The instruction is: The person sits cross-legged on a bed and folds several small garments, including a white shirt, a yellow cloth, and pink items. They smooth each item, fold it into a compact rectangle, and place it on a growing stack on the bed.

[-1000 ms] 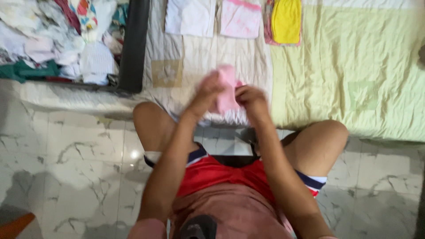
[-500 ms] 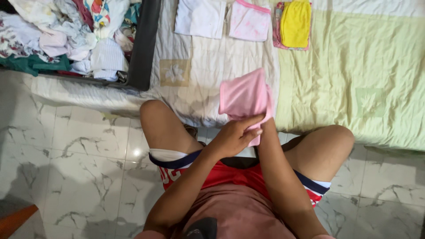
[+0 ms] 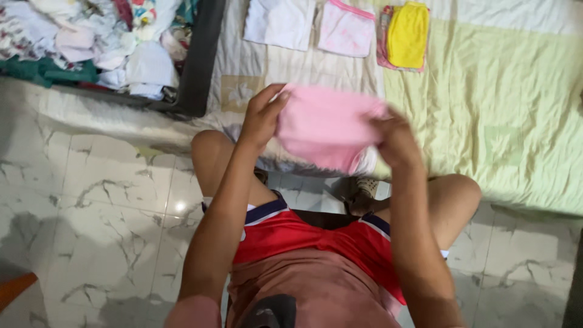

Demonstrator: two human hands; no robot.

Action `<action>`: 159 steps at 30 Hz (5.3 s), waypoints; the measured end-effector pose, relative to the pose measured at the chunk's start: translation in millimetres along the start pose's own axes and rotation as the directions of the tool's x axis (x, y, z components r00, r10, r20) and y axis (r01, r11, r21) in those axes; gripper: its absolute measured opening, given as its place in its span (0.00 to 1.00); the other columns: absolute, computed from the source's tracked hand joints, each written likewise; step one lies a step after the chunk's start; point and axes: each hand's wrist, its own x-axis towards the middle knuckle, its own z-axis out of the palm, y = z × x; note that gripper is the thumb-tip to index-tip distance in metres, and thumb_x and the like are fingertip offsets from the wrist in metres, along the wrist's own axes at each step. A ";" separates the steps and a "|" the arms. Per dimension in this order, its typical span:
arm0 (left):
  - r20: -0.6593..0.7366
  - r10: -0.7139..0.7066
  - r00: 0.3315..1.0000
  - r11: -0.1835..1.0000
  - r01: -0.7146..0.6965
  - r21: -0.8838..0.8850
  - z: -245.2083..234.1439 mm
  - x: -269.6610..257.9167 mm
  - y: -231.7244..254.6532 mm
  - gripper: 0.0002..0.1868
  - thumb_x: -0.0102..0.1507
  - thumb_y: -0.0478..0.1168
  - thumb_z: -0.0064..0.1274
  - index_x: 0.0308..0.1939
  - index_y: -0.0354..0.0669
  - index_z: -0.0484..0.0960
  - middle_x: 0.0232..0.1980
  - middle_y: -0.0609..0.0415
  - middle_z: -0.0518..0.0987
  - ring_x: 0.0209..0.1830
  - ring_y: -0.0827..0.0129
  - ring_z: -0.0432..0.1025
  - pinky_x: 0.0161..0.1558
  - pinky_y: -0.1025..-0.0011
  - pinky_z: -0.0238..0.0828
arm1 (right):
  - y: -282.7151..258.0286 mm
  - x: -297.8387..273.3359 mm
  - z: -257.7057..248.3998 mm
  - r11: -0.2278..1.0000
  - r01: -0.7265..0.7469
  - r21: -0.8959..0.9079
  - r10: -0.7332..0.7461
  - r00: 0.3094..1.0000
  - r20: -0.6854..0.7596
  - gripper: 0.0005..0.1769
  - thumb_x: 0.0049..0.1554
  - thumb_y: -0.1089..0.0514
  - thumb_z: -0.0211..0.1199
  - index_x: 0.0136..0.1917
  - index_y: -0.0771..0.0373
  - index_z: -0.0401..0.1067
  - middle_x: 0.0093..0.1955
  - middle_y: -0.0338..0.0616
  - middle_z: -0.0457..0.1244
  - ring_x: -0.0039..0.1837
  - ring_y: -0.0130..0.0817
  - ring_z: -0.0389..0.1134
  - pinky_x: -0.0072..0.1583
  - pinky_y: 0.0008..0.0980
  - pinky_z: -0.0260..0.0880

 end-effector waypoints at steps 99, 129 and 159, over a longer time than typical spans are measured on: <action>0.041 -0.084 0.996 0.583 0.016 0.812 -18.8 -19.2 -121.6 0.09 0.61 0.41 0.62 0.44 0.47 0.82 0.37 0.52 0.84 0.40 0.54 0.79 0.42 0.58 0.73 | 93.9 13.2 -47.4 0.655 0.233 -0.719 -0.311 0.950 0.024 0.05 0.57 0.67 0.66 0.49 0.68 0.76 0.35 0.39 0.66 0.35 0.23 0.64 0.38 0.26 0.64; 0.085 -0.130 0.988 0.530 -0.004 0.848 -21.0 -30.8 -114.6 0.19 0.60 0.41 0.62 0.55 0.52 0.81 0.31 0.50 0.84 0.36 0.52 0.78 0.39 0.56 0.73 | 94.8 0.2 -52.5 0.726 0.170 -0.667 -0.232 0.973 -0.004 0.14 0.55 0.69 0.64 0.55 0.69 0.78 0.38 0.43 0.70 0.38 0.24 0.69 0.42 0.24 0.71; 0.236 0.227 0.945 0.247 -0.291 0.924 -7.2 -23.1 -112.3 0.06 0.57 0.35 0.60 0.38 0.43 0.83 0.53 0.49 0.80 0.58 0.56 0.71 0.51 0.55 0.66 | 90.2 -12.4 -15.2 0.309 0.328 -0.893 -0.510 0.849 0.136 0.14 0.51 0.72 0.65 0.50 0.62 0.80 0.41 0.49 0.64 0.40 0.41 0.66 0.46 0.37 0.67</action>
